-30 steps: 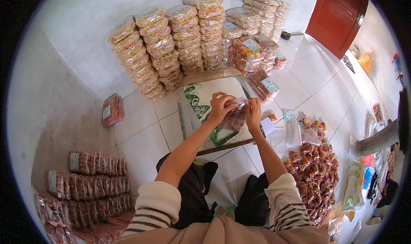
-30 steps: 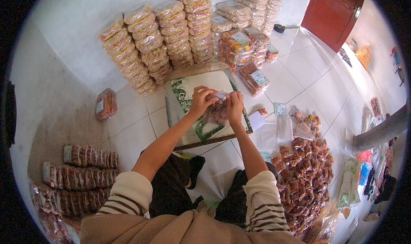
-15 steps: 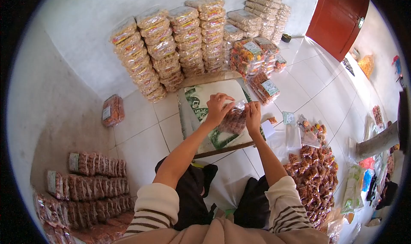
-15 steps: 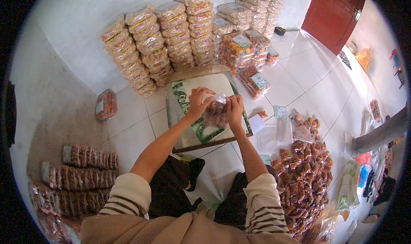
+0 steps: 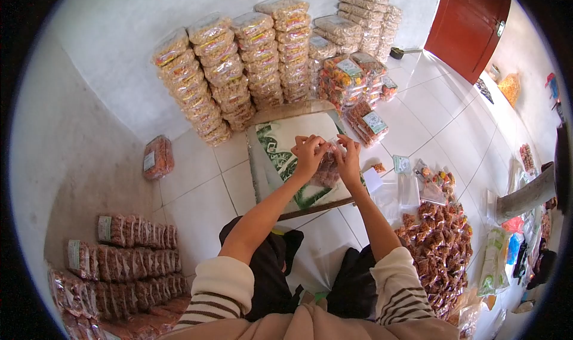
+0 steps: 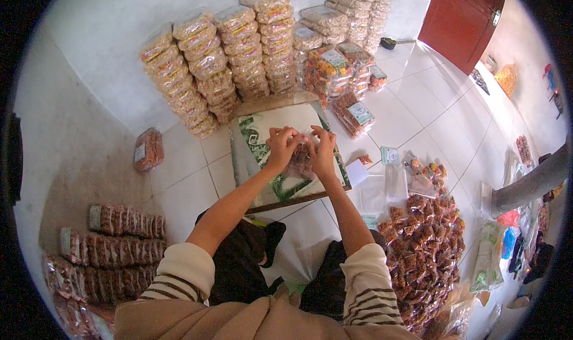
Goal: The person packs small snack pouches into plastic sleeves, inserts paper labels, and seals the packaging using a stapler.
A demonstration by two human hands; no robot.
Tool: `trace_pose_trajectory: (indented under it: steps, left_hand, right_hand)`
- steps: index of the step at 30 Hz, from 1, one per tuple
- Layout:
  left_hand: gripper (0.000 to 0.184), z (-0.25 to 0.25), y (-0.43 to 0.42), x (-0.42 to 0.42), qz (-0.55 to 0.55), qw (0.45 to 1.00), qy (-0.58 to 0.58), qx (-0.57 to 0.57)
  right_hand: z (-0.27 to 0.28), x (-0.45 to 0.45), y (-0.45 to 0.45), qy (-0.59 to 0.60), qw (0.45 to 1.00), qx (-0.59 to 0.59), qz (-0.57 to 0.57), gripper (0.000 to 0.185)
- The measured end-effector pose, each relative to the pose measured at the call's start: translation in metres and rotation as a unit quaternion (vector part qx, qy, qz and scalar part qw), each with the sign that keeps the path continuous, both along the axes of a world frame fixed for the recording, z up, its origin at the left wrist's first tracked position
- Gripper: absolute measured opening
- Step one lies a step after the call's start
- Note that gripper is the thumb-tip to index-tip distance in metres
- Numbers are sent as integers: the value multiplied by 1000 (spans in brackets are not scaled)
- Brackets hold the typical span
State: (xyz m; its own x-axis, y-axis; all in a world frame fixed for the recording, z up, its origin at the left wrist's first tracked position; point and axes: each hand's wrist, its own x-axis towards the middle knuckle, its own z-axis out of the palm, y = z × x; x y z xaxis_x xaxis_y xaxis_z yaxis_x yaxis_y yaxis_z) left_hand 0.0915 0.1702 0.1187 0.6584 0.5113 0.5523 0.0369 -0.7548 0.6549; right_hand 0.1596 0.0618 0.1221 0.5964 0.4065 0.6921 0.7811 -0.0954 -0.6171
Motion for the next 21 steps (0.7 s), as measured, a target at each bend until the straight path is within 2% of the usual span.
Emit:
trace_pose_trajectory:
  steps: [3, 5, 9, 11, 15, 17, 21]
  left_hand:
    - [19, -3, 2, 1, 3, 1000, -10, 11]
    - [20, -3, 3, 0, -1, 1000, -10, 11]
    - [20, -3, 7, -1, -10, 1000, -5, 4]
    - [20, -5, 9, -1, -20, 1000, -4, -8]
    - [20, -7, 13, -1, -30, 999, 8, -22]
    - [20, -7, 13, -3, -28, 999, 13, -23]
    - [20, -4, 13, -5, -43, 999, -26, -20]
  right_hand:
    - [2, 7, 3, 70, 997, -3, 12, 23]
    - [4, 12, 3, 162, 985, 0, 55, 23]
    - [4, 13, 3, 152, 987, -8, 55, 17]
    - [7, 14, 2, 24, 998, -45, 36, 13]
    - [11, 10, 1, 40, 998, -40, 33, 18]
    - [18, 5, -2, 84, 993, -62, 49, 27]
    - [17, 11, -6, 45, 992, -104, 55, 30]
